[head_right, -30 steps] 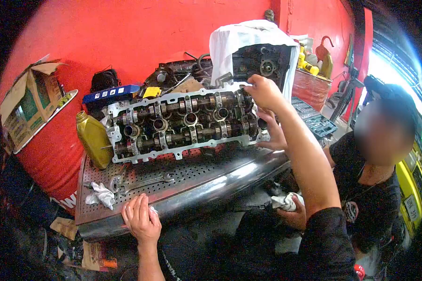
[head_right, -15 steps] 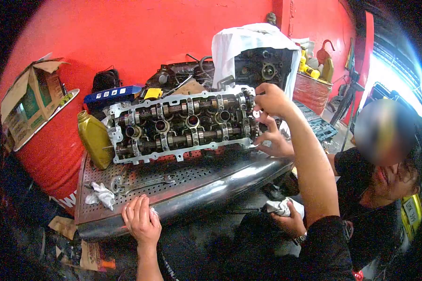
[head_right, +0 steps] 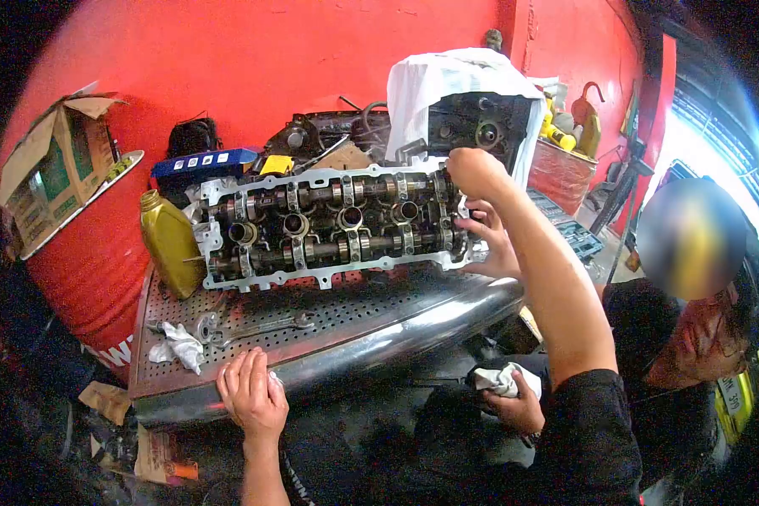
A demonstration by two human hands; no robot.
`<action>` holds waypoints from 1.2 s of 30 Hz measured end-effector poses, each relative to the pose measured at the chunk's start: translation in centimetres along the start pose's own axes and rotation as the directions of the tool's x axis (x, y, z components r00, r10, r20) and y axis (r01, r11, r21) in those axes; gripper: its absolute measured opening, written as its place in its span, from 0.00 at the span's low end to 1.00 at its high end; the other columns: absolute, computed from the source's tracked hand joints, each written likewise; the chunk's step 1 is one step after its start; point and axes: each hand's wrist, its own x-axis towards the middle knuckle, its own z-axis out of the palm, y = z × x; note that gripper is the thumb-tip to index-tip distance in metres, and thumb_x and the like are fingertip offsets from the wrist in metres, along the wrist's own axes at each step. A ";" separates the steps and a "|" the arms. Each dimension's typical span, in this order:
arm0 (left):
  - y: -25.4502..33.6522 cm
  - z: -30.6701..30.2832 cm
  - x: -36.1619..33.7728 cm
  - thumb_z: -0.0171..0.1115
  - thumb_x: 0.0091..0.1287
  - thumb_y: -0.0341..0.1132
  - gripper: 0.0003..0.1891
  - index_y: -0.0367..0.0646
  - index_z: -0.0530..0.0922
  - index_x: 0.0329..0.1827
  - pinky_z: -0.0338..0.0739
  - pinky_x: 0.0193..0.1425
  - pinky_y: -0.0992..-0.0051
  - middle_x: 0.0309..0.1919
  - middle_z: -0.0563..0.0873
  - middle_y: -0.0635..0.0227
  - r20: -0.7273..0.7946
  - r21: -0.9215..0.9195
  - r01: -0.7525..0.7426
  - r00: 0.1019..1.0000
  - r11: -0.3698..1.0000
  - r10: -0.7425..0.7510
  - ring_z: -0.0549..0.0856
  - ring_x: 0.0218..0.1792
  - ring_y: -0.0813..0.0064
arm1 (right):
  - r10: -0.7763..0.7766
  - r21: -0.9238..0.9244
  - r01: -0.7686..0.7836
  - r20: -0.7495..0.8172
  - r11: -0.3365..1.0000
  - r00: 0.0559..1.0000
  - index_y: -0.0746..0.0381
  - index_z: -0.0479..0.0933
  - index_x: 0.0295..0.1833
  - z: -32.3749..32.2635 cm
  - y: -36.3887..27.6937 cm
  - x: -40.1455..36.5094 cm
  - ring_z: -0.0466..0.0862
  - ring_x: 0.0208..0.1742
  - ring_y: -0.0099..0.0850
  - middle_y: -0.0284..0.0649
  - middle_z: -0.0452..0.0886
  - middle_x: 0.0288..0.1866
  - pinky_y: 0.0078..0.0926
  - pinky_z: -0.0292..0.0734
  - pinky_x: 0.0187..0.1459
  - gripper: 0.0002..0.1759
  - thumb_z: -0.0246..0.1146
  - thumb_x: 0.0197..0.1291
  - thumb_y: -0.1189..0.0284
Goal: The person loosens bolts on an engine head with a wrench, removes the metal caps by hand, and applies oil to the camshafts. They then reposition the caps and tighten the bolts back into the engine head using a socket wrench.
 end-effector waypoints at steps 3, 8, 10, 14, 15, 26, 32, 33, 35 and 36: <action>0.2 -0.1 0.1 0.61 0.58 0.27 0.18 0.35 0.81 0.54 0.69 0.68 0.51 0.54 0.86 0.60 0.004 0.004 0.009 1.000 1.000 -0.009 0.82 0.57 0.56 | 0.028 -0.002 -0.028 0.036 1.000 0.999 0.67 0.81 0.42 -1.2 -0.4 -1.5 0.84 0.48 0.59 0.59 0.84 0.41 0.54 0.77 0.53 0.22 0.52 0.71 0.59; 0.1 0.0 0.0 0.61 0.58 0.27 0.18 0.36 0.81 0.53 0.69 0.68 0.51 0.55 0.86 0.60 0.015 -0.003 0.004 1.000 1.000 -0.004 0.82 0.57 0.56 | 0.124 -0.079 -0.119 0.059 0.990 0.991 0.64 0.84 0.46 -1.8 -1.2 -1.7 0.85 0.51 0.55 0.56 0.86 0.46 0.52 0.79 0.56 0.26 0.49 0.73 0.54; 0.1 -0.3 -0.1 0.61 0.57 0.26 0.18 0.36 0.81 0.53 0.69 0.68 0.51 0.55 0.86 0.60 0.022 0.004 0.007 1.000 1.000 -0.007 0.82 0.57 0.56 | 0.164 -0.105 -0.158 0.052 0.982 0.985 0.64 0.85 0.47 -2.8 -2.5 -1.3 0.86 0.52 0.55 0.56 0.87 0.48 0.50 0.79 0.57 0.25 0.49 0.72 0.57; 0.3 -0.2 0.1 0.62 0.57 0.26 0.19 0.37 0.81 0.53 0.69 0.68 0.51 0.55 0.86 0.60 0.011 -0.019 0.003 1.000 1.000 -0.003 0.81 0.58 0.56 | -0.044 -0.247 0.086 0.172 0.965 0.984 0.66 0.84 0.45 -1.7 -1.3 0.8 0.86 0.51 0.53 0.57 0.87 0.46 0.50 0.81 0.55 0.21 0.51 0.69 0.61; 0.2 -0.3 0.0 0.62 0.56 0.26 0.19 0.37 0.81 0.53 0.69 0.68 0.51 0.55 0.86 0.60 0.009 -0.026 0.005 1.000 1.000 -0.004 0.81 0.58 0.56 | -0.013 -0.216 0.044 0.145 0.975 0.989 0.65 0.84 0.45 -1.3 -0.9 0.4 0.87 0.51 0.53 0.57 0.87 0.45 0.50 0.81 0.55 0.21 0.52 0.68 0.61; 0.2 -0.3 -0.1 0.63 0.55 0.26 0.20 0.38 0.80 0.53 0.68 0.68 0.51 0.56 0.85 0.61 0.026 -0.023 0.008 1.000 1.000 -0.007 0.81 0.59 0.56 | 0.130 -0.144 -0.114 0.102 0.983 0.986 0.64 0.84 0.47 -2.8 -2.7 -1.0 0.86 0.53 0.54 0.56 0.86 0.48 0.50 0.79 0.56 0.25 0.50 0.72 0.55; 0.2 -0.6 0.0 0.63 0.55 0.26 0.20 0.37 0.80 0.53 0.69 0.67 0.51 0.56 0.85 0.60 0.022 -0.017 0.006 1.000 1.000 -0.005 0.81 0.58 0.56 | 0.081 -0.312 -0.005 0.230 0.950 0.970 0.63 0.87 0.41 -2.5 -2.9 -2.4 0.88 0.50 0.49 0.55 0.88 0.44 0.47 0.83 0.53 0.19 0.57 0.63 0.61; 0.2 -0.5 0.0 0.63 0.55 0.26 0.20 0.37 0.80 0.53 0.69 0.67 0.51 0.55 0.85 0.60 0.020 -0.019 0.013 1.000 1.000 -0.013 0.81 0.59 0.55 | 0.011 -0.305 0.074 0.270 0.950 0.963 0.63 0.87 0.41 -3.5 -2.7 -2.8 0.88 0.49 0.50 0.55 0.87 0.43 0.48 0.82 0.53 0.19 0.57 0.63 0.61; 0.3 -0.3 0.1 0.63 0.55 0.27 0.20 0.37 0.80 0.53 0.69 0.67 0.50 0.55 0.85 0.60 0.014 -0.013 0.013 1.000 1.000 -0.013 0.81 0.59 0.55 | 0.145 -0.161 -0.131 0.083 0.978 0.986 0.66 0.85 0.45 -4.4 -2.3 -2.5 0.87 0.50 0.54 0.57 0.87 0.44 0.50 0.80 0.55 0.24 0.51 0.71 0.57; 0.4 -0.2 0.1 0.63 0.55 0.27 0.20 0.37 0.80 0.53 0.69 0.67 0.50 0.55 0.85 0.60 0.013 -0.005 0.013 1.000 1.000 -0.013 0.81 0.59 0.55 | 0.128 -0.125 -0.119 0.072 0.985 0.989 0.66 0.85 0.46 -4.3 -1.8 -1.6 0.87 0.51 0.54 0.57 0.87 0.45 0.50 0.80 0.56 0.25 0.51 0.71 0.56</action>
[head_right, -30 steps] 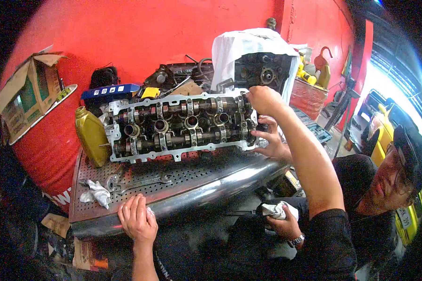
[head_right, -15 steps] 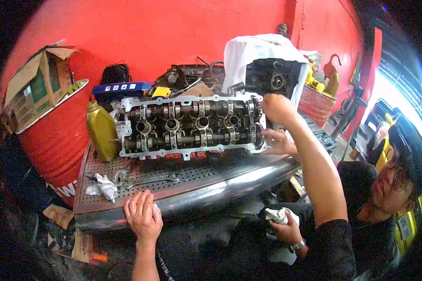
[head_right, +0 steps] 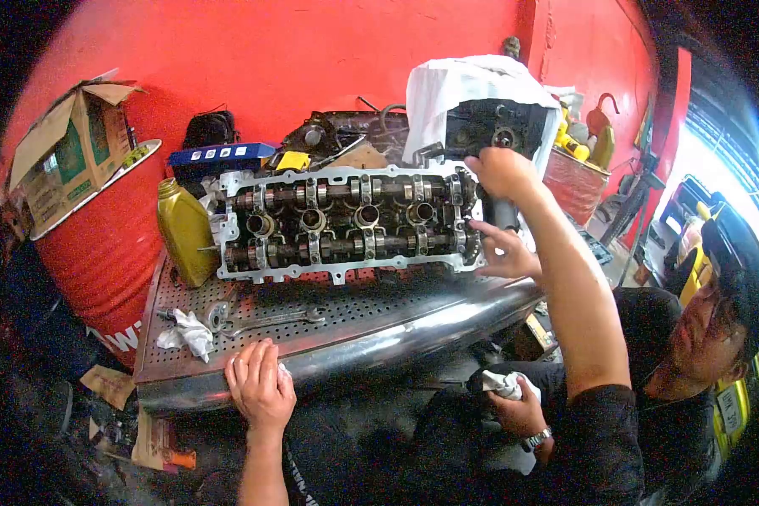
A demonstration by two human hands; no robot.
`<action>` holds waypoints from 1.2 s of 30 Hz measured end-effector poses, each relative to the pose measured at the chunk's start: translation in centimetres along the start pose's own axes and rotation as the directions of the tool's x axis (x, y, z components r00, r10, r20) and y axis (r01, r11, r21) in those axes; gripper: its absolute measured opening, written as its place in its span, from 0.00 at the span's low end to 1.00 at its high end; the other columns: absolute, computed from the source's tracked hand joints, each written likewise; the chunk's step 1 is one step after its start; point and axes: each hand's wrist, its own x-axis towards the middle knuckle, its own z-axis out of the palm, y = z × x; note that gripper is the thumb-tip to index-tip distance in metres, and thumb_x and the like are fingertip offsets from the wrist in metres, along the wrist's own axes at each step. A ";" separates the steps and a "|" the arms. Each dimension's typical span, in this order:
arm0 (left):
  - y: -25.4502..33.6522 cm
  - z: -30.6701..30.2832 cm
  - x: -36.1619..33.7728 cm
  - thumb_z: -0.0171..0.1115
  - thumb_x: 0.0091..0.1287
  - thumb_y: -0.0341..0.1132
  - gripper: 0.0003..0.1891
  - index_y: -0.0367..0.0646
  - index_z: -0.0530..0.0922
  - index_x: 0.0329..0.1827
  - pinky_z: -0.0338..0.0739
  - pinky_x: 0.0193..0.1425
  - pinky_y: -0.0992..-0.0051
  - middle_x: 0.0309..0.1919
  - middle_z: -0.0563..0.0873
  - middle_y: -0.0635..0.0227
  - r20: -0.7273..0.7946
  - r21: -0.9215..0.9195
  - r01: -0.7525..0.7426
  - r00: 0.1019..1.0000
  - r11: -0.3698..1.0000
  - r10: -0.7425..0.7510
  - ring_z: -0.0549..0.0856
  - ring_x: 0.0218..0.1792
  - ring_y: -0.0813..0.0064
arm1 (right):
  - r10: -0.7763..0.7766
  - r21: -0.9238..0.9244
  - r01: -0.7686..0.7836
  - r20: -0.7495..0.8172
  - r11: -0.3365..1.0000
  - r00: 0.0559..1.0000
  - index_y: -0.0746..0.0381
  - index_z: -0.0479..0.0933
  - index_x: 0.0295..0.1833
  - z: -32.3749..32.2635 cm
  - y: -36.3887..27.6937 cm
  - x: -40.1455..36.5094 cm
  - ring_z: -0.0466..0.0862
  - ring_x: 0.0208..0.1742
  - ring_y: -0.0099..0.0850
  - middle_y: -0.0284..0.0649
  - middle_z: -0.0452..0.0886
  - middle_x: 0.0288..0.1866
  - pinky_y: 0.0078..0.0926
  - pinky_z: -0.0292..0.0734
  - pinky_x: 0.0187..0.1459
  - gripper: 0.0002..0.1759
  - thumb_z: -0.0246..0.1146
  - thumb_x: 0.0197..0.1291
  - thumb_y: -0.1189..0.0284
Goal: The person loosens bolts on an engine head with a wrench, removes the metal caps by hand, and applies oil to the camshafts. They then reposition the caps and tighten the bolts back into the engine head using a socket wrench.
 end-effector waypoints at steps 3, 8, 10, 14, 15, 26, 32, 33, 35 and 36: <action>-0.3 -0.2 -0.2 0.63 0.56 0.28 0.20 0.38 0.81 0.53 0.69 0.67 0.51 0.55 0.85 0.60 0.019 0.021 -0.006 1.000 1.000 0.006 0.81 0.59 0.56 | -0.051 0.029 0.050 0.025 0.998 0.998 0.66 0.83 0.48 2.2 -0.1 2.7 0.86 0.52 0.54 0.57 0.86 0.49 0.50 0.79 0.56 0.24 0.51 0.71 0.56; -0.2 0.2 -0.6 0.63 0.57 0.30 0.19 0.39 0.82 0.52 0.68 0.69 0.51 0.57 0.85 0.62 0.024 0.002 0.008 1.000 1.000 -0.008 0.81 0.60 0.58 | -0.006 0.036 0.007 -0.025 0.999 1.000 0.63 0.83 0.47 3.8 0.3 2.0 0.87 0.51 0.54 0.55 0.86 0.49 0.51 0.81 0.54 0.17 0.54 0.68 0.62; -0.2 -0.2 -0.2 0.62 0.58 0.31 0.19 0.40 0.81 0.53 0.68 0.68 0.51 0.56 0.86 0.61 0.036 0.016 0.016 0.999 1.000 -0.017 0.81 0.59 0.57 | -0.097 -0.130 0.098 0.016 0.987 0.995 0.63 0.82 0.45 2.4 -0.5 0.2 0.87 0.49 0.54 0.55 0.87 0.45 0.51 0.81 0.52 0.15 0.56 0.67 0.64; -0.8 0.1 -0.5 0.63 0.58 0.33 0.18 0.40 0.83 0.52 0.69 0.67 0.52 0.56 0.85 0.63 0.029 0.002 0.022 0.999 1.000 -0.022 0.81 0.60 0.59 | -0.034 0.054 0.036 -0.034 0.998 0.999 0.64 0.83 0.46 3.3 1.5 3.3 0.87 0.49 0.54 0.56 0.87 0.44 0.51 0.81 0.52 0.17 0.55 0.68 0.63; -0.8 0.1 -0.5 0.63 0.58 0.33 0.18 0.40 0.83 0.52 0.69 0.67 0.52 0.56 0.85 0.63 0.019 -0.025 0.014 1.000 1.000 -0.014 0.81 0.60 0.59 | -0.093 -0.027 0.092 -0.016 0.995 0.996 0.65 0.83 0.44 3.7 1.6 3.9 0.87 0.48 0.54 0.57 0.87 0.43 0.51 0.81 0.52 0.16 0.55 0.67 0.64; -0.6 0.1 -0.4 0.63 0.56 0.30 0.19 0.39 0.82 0.52 0.69 0.67 0.52 0.54 0.86 0.62 -0.015 -0.025 0.016 1.000 1.000 -0.016 0.82 0.58 0.59 | -0.020 -0.069 0.013 -0.100 0.998 0.995 0.62 0.81 0.45 2.0 -0.6 -2.2 0.86 0.45 0.56 0.55 0.87 0.41 0.54 0.80 0.48 0.18 0.54 0.72 0.59; -0.4 0.0 -0.2 0.63 0.57 0.29 0.18 0.39 0.83 0.52 0.69 0.67 0.52 0.54 0.86 0.62 -0.002 -0.007 0.008 1.000 1.000 -0.008 0.82 0.58 0.59 | -0.030 0.059 0.037 -0.115 0.998 0.993 0.63 0.82 0.42 4.0 0.8 1.6 0.86 0.47 0.57 0.56 0.86 0.40 0.54 0.80 0.50 0.20 0.52 0.72 0.58; -0.5 0.0 -0.2 0.63 0.57 0.29 0.18 0.39 0.83 0.52 0.69 0.67 0.52 0.54 0.86 0.62 -0.005 -0.011 0.011 1.000 1.000 -0.011 0.81 0.58 0.59 | -0.024 0.055 0.031 -0.130 0.998 0.991 0.63 0.82 0.43 4.3 0.5 1.4 0.86 0.47 0.57 0.56 0.86 0.41 0.55 0.79 0.50 0.19 0.52 0.72 0.59; -0.4 0.0 -0.4 0.63 0.57 0.29 0.18 0.39 0.83 0.51 0.69 0.67 0.52 0.54 0.86 0.62 -0.011 -0.019 0.020 1.000 1.000 -0.020 0.81 0.59 0.59 | 0.005 0.036 0.001 -0.171 0.999 0.985 0.63 0.82 0.43 3.7 -0.7 -0.4 0.86 0.47 0.57 0.56 0.86 0.41 0.54 0.79 0.51 0.18 0.53 0.71 0.62; -0.3 0.0 -0.4 0.63 0.57 0.29 0.17 0.39 0.83 0.51 0.69 0.67 0.52 0.54 0.86 0.62 -0.016 -0.022 0.025 1.000 0.999 -0.025 0.81 0.59 0.59 | -0.005 0.035 0.011 -0.152 0.999 0.988 0.63 0.82 0.43 3.7 -0.5 -1.3 0.85 0.47 0.57 0.56 0.86 0.41 0.54 0.79 0.50 0.17 0.53 0.71 0.61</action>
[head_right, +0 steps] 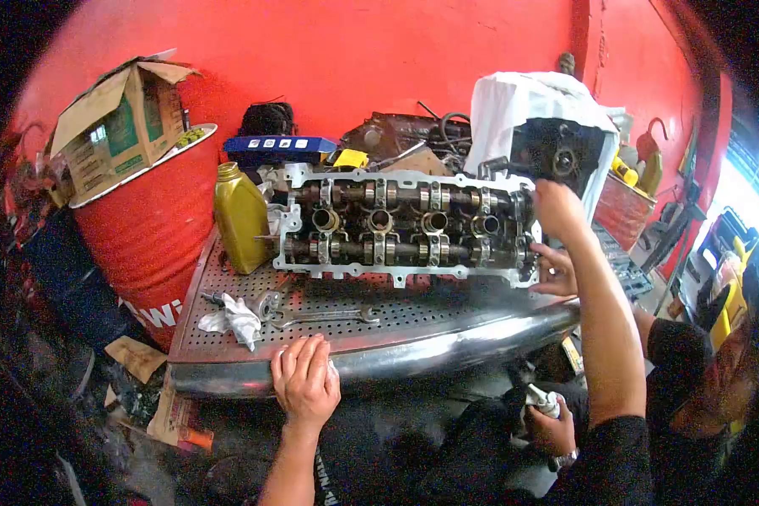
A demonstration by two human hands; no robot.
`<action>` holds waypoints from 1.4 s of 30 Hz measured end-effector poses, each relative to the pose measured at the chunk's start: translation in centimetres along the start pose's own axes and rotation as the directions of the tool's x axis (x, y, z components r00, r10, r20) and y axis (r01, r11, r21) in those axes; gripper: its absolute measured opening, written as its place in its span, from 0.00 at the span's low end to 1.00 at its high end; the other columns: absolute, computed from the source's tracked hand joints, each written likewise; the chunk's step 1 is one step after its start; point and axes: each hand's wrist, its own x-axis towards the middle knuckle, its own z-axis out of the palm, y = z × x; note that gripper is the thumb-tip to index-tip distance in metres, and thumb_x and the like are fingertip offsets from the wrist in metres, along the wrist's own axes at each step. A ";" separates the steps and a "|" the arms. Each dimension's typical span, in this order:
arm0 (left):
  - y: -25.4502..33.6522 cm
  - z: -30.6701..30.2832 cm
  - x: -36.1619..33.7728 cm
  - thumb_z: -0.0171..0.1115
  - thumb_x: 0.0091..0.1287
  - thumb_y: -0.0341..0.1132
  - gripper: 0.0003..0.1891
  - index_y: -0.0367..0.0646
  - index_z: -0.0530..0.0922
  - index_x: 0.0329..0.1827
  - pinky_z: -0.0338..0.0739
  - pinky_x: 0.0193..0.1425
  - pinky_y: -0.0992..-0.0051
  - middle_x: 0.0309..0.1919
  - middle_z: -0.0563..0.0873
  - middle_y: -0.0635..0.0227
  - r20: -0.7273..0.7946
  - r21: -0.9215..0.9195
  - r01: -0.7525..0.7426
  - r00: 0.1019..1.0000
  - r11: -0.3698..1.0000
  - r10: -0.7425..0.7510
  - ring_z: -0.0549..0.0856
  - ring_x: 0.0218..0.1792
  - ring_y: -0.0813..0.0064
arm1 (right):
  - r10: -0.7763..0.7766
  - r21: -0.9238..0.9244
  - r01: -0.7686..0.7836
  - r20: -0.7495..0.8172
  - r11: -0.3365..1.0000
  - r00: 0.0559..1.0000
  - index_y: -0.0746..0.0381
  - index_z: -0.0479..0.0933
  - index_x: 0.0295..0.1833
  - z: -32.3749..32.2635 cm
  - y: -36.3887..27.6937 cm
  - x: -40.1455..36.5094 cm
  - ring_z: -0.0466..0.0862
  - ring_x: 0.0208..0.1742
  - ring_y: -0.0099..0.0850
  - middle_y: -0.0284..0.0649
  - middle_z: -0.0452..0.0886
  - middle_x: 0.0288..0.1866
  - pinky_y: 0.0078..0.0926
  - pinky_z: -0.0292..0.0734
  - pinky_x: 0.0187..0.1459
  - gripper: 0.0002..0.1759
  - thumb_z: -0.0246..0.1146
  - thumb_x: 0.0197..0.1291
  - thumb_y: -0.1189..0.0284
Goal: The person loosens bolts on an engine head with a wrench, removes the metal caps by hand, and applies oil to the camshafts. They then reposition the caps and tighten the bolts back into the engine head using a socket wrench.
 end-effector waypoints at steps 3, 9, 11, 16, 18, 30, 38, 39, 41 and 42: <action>0.0 -0.2 0.2 0.64 0.57 0.29 0.17 0.39 0.83 0.51 0.69 0.66 0.52 0.54 0.85 0.62 0.005 -0.003 0.000 1.000 1.000 0.001 0.81 0.59 0.59 | -0.001 0.108 0.001 0.003 0.994 1.000 0.63 0.81 0.43 -0.8 0.7 -1.9 0.85 0.47 0.59 0.57 0.86 0.41 0.54 0.79 0.51 0.18 0.55 0.71 0.60; -0.4 -0.1 -0.2 0.64 0.59 0.33 0.18 0.41 0.82 0.53 0.67 0.69 0.53 0.56 0.84 0.65 0.050 0.016 -0.032 0.998 0.999 0.031 0.80 0.60 0.61 | -0.045 0.115 0.047 -0.020 0.992 0.999 0.64 0.80 0.44 1.1 1.8 2.3 0.83 0.48 0.60 0.58 0.85 0.41 0.56 0.77 0.50 0.18 0.53 0.72 0.61; -0.3 -0.3 -0.1 0.64 0.58 0.32 0.18 0.40 0.82 0.53 0.68 0.68 0.53 0.56 0.85 0.64 0.039 0.005 -0.027 0.999 1.000 0.027 0.80 0.60 0.61 | -0.051 0.070 0.053 -0.025 0.996 0.998 0.63 0.80 0.44 1.2 0.8 2.5 0.84 0.47 0.60 0.58 0.85 0.40 0.56 0.77 0.49 0.17 0.53 0.72 0.61; 0.0 -0.2 0.1 0.64 0.58 0.31 0.18 0.39 0.82 0.52 0.69 0.66 0.53 0.54 0.86 0.62 -0.001 -0.011 -0.002 1.000 1.000 0.002 0.81 0.59 0.59 | -0.070 0.026 0.069 0.055 0.997 0.996 0.64 0.80 0.42 -1.0 0.4 -1.9 0.84 0.47 0.58 0.57 0.85 0.39 0.56 0.78 0.49 0.14 0.55 0.70 0.64; 0.0 -0.2 -0.1 0.64 0.59 0.31 0.18 0.39 0.82 0.53 0.69 0.67 0.53 0.54 0.86 0.62 0.005 -0.007 -0.007 1.000 1.000 0.007 0.81 0.59 0.59 | -0.074 0.057 0.070 0.059 0.996 0.996 0.64 0.80 0.42 -1.0 0.6 -2.4 0.84 0.47 0.58 0.57 0.85 0.40 0.56 0.78 0.50 0.14 0.55 0.70 0.64; -0.1 0.1 -0.1 0.64 0.57 0.32 0.18 0.40 0.83 0.51 0.69 0.67 0.53 0.55 0.86 0.63 -0.003 0.002 0.009 1.000 1.000 -0.009 0.81 0.59 0.59 | 0.122 -0.019 -0.121 0.070 0.992 0.990 0.64 0.83 0.48 -0.2 -0.8 3.2 0.85 0.54 0.55 0.58 0.86 0.48 0.52 0.78 0.56 0.20 0.56 0.69 0.59; -0.3 0.1 0.0 0.64 0.56 0.33 0.18 0.40 0.82 0.51 0.70 0.66 0.53 0.54 0.85 0.64 0.008 0.052 -0.022 1.000 0.998 0.022 0.81 0.58 0.62 | 0.006 -0.065 0.002 0.132 0.998 0.991 0.63 0.84 0.44 0.1 0.8 0.5 0.86 0.47 0.56 0.57 0.86 0.42 0.52 0.80 0.51 0.20 0.56 0.69 0.57; -0.3 0.0 0.1 0.64 0.56 0.32 0.18 0.40 0.82 0.51 0.70 0.66 0.53 0.54 0.85 0.64 0.003 0.049 -0.015 1.000 0.999 0.015 0.81 0.58 0.62 | -0.003 -0.073 0.018 0.202 0.997 0.979 0.62 0.84 0.44 -1.3 0.5 -0.4 0.86 0.47 0.56 0.56 0.86 0.42 0.52 0.80 0.51 0.20 0.56 0.69 0.57; 0.2 0.3 -0.1 0.64 0.55 0.32 0.18 0.40 0.83 0.51 0.70 0.66 0.53 0.54 0.85 0.63 -0.007 0.036 0.009 1.000 0.999 -0.008 0.81 0.58 0.61 | 0.029 0.013 -0.032 0.164 0.999 0.986 0.63 0.84 0.44 -3.0 -0.4 -1.4 0.86 0.48 0.55 0.57 0.86 0.41 0.51 0.79 0.51 0.23 0.57 0.69 0.53; 0.2 0.3 0.0 0.64 0.55 0.31 0.18 0.40 0.83 0.51 0.69 0.67 0.52 0.54 0.85 0.63 -0.008 0.029 0.014 1.000 0.999 -0.013 0.81 0.58 0.60 | 0.094 0.023 -0.096 0.104 0.995 0.990 0.64 0.84 0.44 -3.4 -0.7 -1.2 0.86 0.48 0.55 0.57 0.86 0.41 0.51 0.79 0.51 0.24 0.57 0.70 0.52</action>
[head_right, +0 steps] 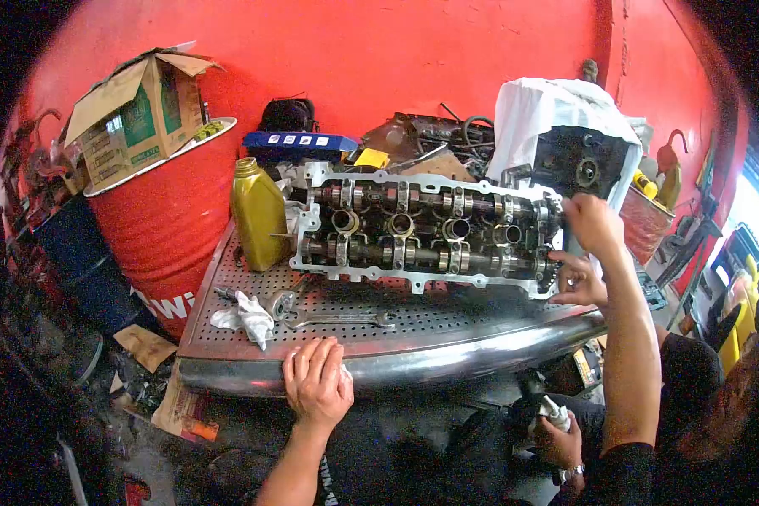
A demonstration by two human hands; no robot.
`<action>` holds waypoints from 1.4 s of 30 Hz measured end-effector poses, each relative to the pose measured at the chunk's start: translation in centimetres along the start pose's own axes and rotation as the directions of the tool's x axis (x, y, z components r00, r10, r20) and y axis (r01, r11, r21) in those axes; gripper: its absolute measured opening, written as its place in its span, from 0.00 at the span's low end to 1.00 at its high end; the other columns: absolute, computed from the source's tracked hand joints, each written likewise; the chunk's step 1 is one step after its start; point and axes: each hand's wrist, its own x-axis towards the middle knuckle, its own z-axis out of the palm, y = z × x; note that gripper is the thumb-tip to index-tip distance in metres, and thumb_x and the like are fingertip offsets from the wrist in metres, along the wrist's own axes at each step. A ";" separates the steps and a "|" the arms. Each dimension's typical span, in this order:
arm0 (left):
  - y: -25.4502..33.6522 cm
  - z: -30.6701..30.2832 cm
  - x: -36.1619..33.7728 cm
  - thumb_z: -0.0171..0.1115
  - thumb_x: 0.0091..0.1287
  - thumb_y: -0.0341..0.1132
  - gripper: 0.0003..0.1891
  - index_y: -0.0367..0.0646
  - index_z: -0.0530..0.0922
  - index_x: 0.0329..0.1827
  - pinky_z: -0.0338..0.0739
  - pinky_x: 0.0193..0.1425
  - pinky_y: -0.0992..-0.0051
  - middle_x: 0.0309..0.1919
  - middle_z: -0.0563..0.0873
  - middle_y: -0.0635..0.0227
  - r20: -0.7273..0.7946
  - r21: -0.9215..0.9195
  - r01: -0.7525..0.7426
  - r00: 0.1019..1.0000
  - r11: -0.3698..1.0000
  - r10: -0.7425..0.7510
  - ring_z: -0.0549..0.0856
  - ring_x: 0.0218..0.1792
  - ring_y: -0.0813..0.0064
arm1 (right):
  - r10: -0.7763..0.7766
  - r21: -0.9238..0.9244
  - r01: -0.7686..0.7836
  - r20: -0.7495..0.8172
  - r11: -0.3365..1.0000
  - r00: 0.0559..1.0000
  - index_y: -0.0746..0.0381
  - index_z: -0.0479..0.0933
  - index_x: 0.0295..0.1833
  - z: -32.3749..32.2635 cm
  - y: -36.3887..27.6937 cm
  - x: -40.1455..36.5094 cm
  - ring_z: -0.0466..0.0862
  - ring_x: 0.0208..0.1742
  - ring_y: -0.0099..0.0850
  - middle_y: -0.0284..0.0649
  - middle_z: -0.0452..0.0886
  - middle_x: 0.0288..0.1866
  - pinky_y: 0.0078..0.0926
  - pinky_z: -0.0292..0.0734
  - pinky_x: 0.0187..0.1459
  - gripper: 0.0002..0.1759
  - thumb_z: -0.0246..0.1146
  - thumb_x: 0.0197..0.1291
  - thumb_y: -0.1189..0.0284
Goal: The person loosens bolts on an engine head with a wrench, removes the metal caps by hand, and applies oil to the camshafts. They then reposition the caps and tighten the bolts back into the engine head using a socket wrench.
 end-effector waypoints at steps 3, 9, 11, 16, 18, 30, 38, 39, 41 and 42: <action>-0.2 0.0 0.0 0.63 0.55 0.30 0.19 0.39 0.83 0.51 0.68 0.67 0.51 0.55 0.85 0.62 0.013 -0.001 -0.014 1.000 1.000 0.014 0.81 0.59 0.59 | -0.068 0.098 0.067 0.010 0.993 0.998 0.66 0.83 0.44 2.7 2.3 3.1 0.85 0.50 0.57 0.59 0.86 0.41 0.51 0.78 0.53 0.27 0.54 0.72 0.51; -0.2 -0.2 -0.1 0.63 0.55 0.30 0.19 0.39 0.82 0.52 0.68 0.67 0.51 0.55 0.85 0.62 0.017 -0.008 -0.012 1.000 1.000 0.012 0.81 0.60 0.58 | -0.055 -0.143 0.062 0.048 0.988 0.997 0.66 0.84 0.42 2.8 0.1 2.5 0.86 0.48 0.55 0.58 0.86 0.42 0.52 0.80 0.52 0.23 0.52 0.70 0.59; -0.1 -0.1 0.0 0.63 0.55 0.30 0.19 0.39 0.82 0.52 0.68 0.67 0.51 0.55 0.85 0.62 0.019 -0.024 -0.004 1.000 1.000 0.004 0.81 0.60 0.58 | -0.044 -0.090 0.044 -0.003 0.995 0.999 0.63 0.85 0.42 2.8 0.6 0.7 0.87 0.46 0.55 0.56 0.86 0.41 0.51 0.81 0.51 0.22 0.53 0.70 0.58; 0.0 0.0 0.0 0.63 0.56 0.30 0.19 0.40 0.82 0.53 0.68 0.68 0.51 0.55 0.85 0.63 0.012 -0.007 -0.021 1.000 1.000 0.021 0.80 0.60 0.59 | -0.030 0.003 0.030 -0.110 1.000 0.993 0.62 0.83 0.39 -0.1 0.0 0.0 0.86 0.46 0.55 0.56 0.86 0.40 0.53 0.80 0.49 0.25 0.54 0.72 0.52; -0.1 -0.4 0.0 0.64 0.56 0.30 0.20 0.40 0.82 0.53 0.68 0.68 0.51 0.55 0.85 0.63 0.036 -0.006 -0.023 0.999 1.000 0.023 0.80 0.60 0.59 | -0.089 -0.023 0.087 -0.085 0.996 0.992 0.63 0.82 0.39 2.3 1.3 2.3 0.86 0.47 0.55 0.56 0.86 0.40 0.54 0.80 0.49 0.23 0.53 0.72 0.54; -0.4 -0.2 -0.1 0.64 0.57 0.30 0.18 0.40 0.82 0.53 0.69 0.66 0.53 0.56 0.85 0.64 0.001 -0.046 -0.006 1.000 0.999 0.007 0.81 0.59 0.60 | -0.173 0.045 0.177 -0.090 0.983 0.981 0.64 0.83 0.39 3.5 2.0 1.4 0.84 0.46 0.58 0.58 0.84 0.38 0.54 0.78 0.48 0.17 0.58 0.69 0.61; -1.3 -1.7 1.1 0.68 0.59 0.29 0.18 0.39 0.81 0.54 0.70 0.64 0.54 0.51 0.86 0.60 0.046 -0.159 -0.049 0.997 0.986 0.057 0.81 0.55 0.59 | -0.118 -0.002 0.119 -0.178 0.993 0.977 0.64 0.81 0.42 3.9 1.6 3.3 0.84 0.47 0.56 0.55 0.85 0.43 0.53 0.77 0.50 0.17 0.57 0.70 0.60; -1.9 -2.7 1.7 0.68 0.59 0.29 0.18 0.40 0.82 0.53 0.70 0.62 0.53 0.48 0.85 0.59 -0.015 -0.085 -0.055 0.998 0.995 0.053 0.82 0.52 0.57 | -0.103 0.000 0.106 -0.218 0.994 0.970 0.63 0.81 0.44 3.6 1.0 2.9 0.85 0.47 0.56 0.55 0.86 0.43 0.53 0.77 0.50 0.16 0.57 0.71 0.60; -3.7 -5.1 4.3 0.69 0.59 0.30 0.19 0.40 0.82 0.55 0.72 0.61 0.52 0.47 0.85 0.57 -0.084 0.088 -0.075 0.993 0.993 0.083 0.81 0.51 0.55 | -0.068 0.009 0.074 -0.300 0.997 0.952 0.62 0.80 0.47 2.9 -0.4 1.2 0.85 0.47 0.54 0.54 0.86 0.43 0.51 0.78 0.50 0.16 0.58 0.71 0.60; -4.8 -5.9 5.7 0.70 0.58 0.31 0.21 0.40 0.81 0.56 0.71 0.62 0.52 0.47 0.84 0.56 -0.057 0.056 -0.005 0.998 0.998 0.008 0.80 0.53 0.55 | -0.076 0.114 0.134 -0.409 0.984 0.909 0.62 0.79 0.48 2.5 -1.8 -0.1 0.86 0.46 0.53 0.52 0.85 0.42 0.49 0.78 0.48 0.14 0.59 0.71 0.61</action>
